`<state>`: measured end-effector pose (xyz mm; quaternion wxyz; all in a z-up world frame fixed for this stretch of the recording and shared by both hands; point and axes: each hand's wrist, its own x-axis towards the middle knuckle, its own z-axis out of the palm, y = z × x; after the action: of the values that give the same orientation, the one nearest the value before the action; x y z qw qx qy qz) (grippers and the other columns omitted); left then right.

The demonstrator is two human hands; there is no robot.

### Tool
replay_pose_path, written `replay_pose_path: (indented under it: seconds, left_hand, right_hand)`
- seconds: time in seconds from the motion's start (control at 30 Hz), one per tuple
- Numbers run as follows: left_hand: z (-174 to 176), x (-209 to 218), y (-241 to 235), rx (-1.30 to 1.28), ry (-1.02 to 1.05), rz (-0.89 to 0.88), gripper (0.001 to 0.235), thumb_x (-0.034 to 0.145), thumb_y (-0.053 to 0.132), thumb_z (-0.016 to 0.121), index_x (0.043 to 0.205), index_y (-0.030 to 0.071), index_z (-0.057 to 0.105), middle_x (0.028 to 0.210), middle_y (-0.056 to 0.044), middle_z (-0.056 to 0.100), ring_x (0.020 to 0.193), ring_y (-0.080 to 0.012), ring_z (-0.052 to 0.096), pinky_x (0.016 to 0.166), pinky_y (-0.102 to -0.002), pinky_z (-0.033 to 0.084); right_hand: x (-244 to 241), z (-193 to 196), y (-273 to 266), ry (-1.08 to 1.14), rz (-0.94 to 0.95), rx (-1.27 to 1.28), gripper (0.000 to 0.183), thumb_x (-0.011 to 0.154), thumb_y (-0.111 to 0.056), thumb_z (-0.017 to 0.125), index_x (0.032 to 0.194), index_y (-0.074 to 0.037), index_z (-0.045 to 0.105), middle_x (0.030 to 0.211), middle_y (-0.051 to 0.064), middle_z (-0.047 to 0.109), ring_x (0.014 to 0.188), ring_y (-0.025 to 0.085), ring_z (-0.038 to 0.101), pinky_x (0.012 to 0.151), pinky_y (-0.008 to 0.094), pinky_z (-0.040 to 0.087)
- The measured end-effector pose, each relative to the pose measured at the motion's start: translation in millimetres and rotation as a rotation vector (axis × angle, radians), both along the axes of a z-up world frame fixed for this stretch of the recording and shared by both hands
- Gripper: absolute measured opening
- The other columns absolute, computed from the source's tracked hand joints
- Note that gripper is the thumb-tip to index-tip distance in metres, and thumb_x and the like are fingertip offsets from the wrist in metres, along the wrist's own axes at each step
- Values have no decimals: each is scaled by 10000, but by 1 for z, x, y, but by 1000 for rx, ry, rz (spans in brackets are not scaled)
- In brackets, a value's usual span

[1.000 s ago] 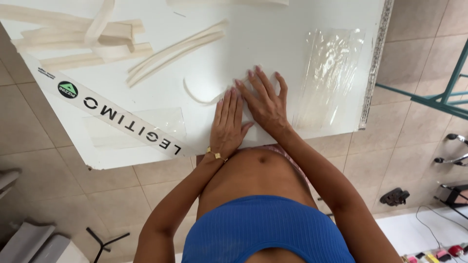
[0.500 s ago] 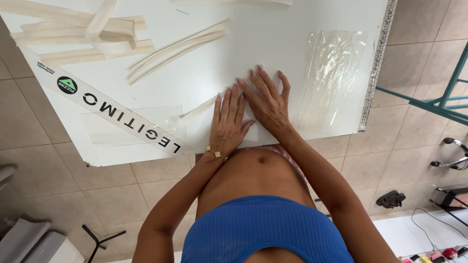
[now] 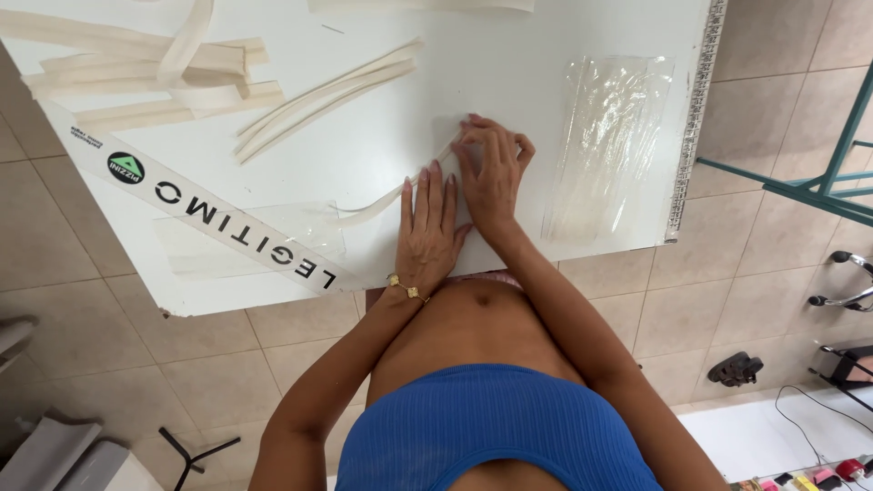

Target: Cutting and organizing thin adhesive or fabric strips on a work surface using scissors.

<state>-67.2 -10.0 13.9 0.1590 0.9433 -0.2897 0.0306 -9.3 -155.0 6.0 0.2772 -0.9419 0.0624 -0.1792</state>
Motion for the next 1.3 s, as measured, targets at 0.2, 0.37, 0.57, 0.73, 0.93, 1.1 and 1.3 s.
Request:
replay_pose_path:
  seconds: [0.2, 0.37, 0.57, 0.73, 0.93, 1.1, 1.3]
  left_hand:
    - [-3, -2, 0, 12, 23, -11, 693, 1143, 444, 525, 1636, -36, 446, 1730, -320, 347, 1625, -461, 323, 1352, -645, 240]
    - [-3, -1, 0, 16, 27, -35, 711, 1135, 435, 549, 1637, -54, 429, 1731, -334, 328, 1624, -475, 314, 1353, -651, 234]
    - [14, 6, 3, 136, 28, -68, 759, 1144, 481, 587, 1649, -59, 413, 1722, -323, 337, 1610, -454, 348, 1354, -621, 280]
    - [14, 6, 6, 220, 18, -88, 765, 1163, 513, 606, 1635, -64, 435, 1696, -327, 365, 1583, -453, 398, 1341, -608, 346]
    - [7, 9, 4, -75, 43, -36, 508, 1127, 251, 521, 1491, -101, 562, 1668, -342, 424, 1589, -477, 375, 1349, -644, 255]
    - [-8, 20, 39, -305, -15, 36, 243, 1064, 87, 724, 1303, 41, 718, 1234, -106, 661, 1148, -358, 647, 1012, -533, 540]
    - [-16, 44, 39, -527, 138, 247, 154, 1034, 100, 790, 1185, 88, 761, 1018, -13, 699, 990, -231, 695, 895, -364, 608]
  right_hand:
    - [4, -2, -2, 51, -41, 94, 243, 1006, -183, 850, 1092, -200, 623, 1031, -69, 684, 1082, 170, 701, 1009, 425, 338]
    - [2, -15, -8, 65, -24, 73, 369, 964, -331, 894, 1166, -202, 614, 1122, -49, 674, 1137, 181, 673, 1041, 428, 325]
    - [17, -14, -32, 60, -65, 37, 287, 1032, -277, 829, 1202, -181, 618, 1194, 5, 640, 1214, 221, 614, 1027, 408, 340]
    - [19, 8, -37, -11, -126, 181, 218, 1099, -21, 717, 1272, -104, 615, 1355, 84, 564, 1292, 273, 570, 1124, 433, 439]
    - [-25, 8, -9, -106, 402, -75, 303, 1108, -84, 672, 1399, -82, 757, 1482, 100, 719, 1419, 309, 643, 1213, 470, 451]
    - [-26, 1, -18, -48, 462, -96, 409, 1106, -136, 678, 1514, -138, 699, 1576, 85, 658, 1483, 290, 586, 1269, 483, 415]
    - [-33, -5, -18, 4, 475, -200, 439, 1148, -217, 614, 1585, -246, 642, 1652, 54, 582, 1552, 286, 500, 1296, 509, 364]
